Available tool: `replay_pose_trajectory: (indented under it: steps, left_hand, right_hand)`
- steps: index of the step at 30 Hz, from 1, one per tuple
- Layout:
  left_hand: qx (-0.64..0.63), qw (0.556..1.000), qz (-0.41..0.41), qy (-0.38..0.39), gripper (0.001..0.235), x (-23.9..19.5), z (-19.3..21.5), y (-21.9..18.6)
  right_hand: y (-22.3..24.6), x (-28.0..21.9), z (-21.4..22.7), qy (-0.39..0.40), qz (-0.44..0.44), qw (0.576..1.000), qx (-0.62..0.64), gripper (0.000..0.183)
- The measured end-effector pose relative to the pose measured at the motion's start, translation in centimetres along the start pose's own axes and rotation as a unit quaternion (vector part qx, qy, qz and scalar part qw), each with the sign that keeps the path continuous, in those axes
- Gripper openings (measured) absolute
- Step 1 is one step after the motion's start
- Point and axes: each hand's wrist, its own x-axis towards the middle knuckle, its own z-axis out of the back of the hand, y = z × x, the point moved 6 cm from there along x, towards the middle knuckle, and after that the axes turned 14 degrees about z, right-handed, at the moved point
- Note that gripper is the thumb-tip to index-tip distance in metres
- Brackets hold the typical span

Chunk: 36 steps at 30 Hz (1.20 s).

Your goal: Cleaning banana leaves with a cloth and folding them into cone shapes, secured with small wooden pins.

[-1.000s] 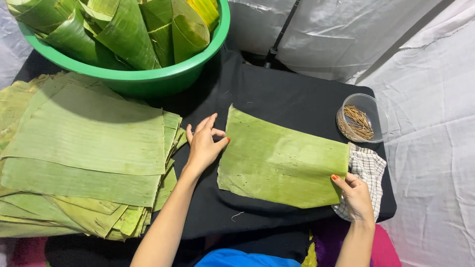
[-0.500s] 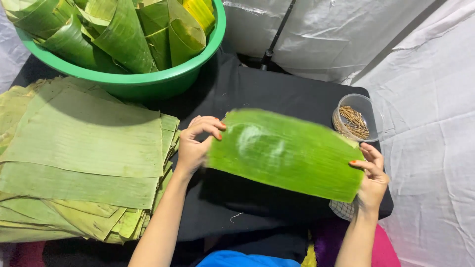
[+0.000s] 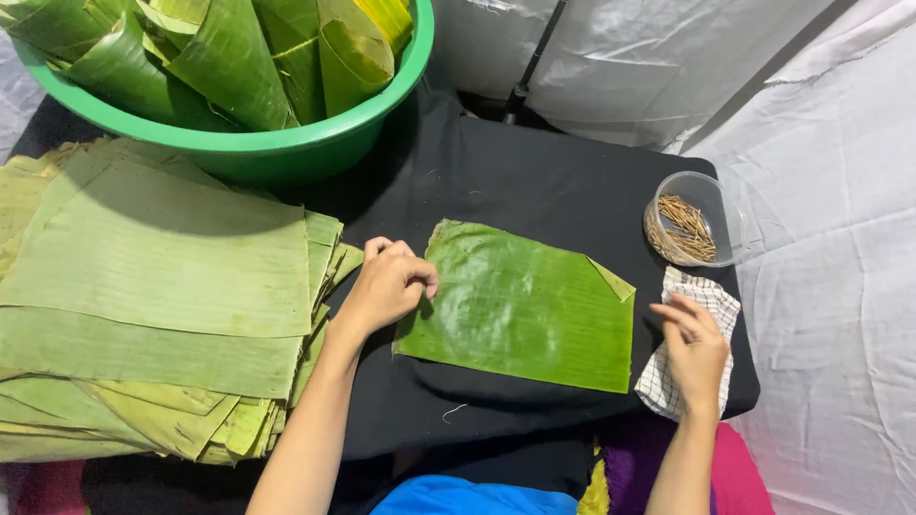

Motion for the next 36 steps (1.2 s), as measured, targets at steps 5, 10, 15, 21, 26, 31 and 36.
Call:
replay_pose_trajectory:
  steps: [5,10,15,21,26,31,36]
  left_hand:
    - [0.022,0.993,-0.056,-0.101,0.023,-0.3,-0.1,-0.3]
    - [0.068,0.985,-0.090,-0.128,0.075,-0.2,-1.6,0.8]
    - [0.172,0.978,-0.067,-0.096,0.102,0.4,-3.6,1.9]
    - [0.177,0.978,-0.055,-0.093,0.105,0.3,-3.7,1.8]
    - [0.191,0.980,-0.038,-0.046,0.100,0.3,-3.0,1.0]
    - [0.197,0.980,-0.013,0.005,0.097,0.1,-2.8,0.9]
    - [0.211,0.977,-0.004,0.030,0.103,0.5,-3.4,1.4]
  right_hand:
    - [-0.2,-0.4,1.5,-0.052,0.070,0.983,-0.164,0.033]
    - [-1.2,-1.5,-0.3,0.025,-0.052,0.975,-0.215,0.069]
    - [-2.8,-1.5,0.2,-0.020,0.042,0.955,-0.293,0.040]
    - [3.9,1.1,3.9,-0.145,0.076,0.972,-0.166,0.041]
    - [10.8,3.0,-1.8,-0.061,0.026,0.998,0.022,0.029]
    - [14.0,2.3,-12.7,0.132,0.003,0.991,-0.001,0.038]
    - [19.6,2.8,-18.1,0.140,0.096,0.980,-0.105,0.045]
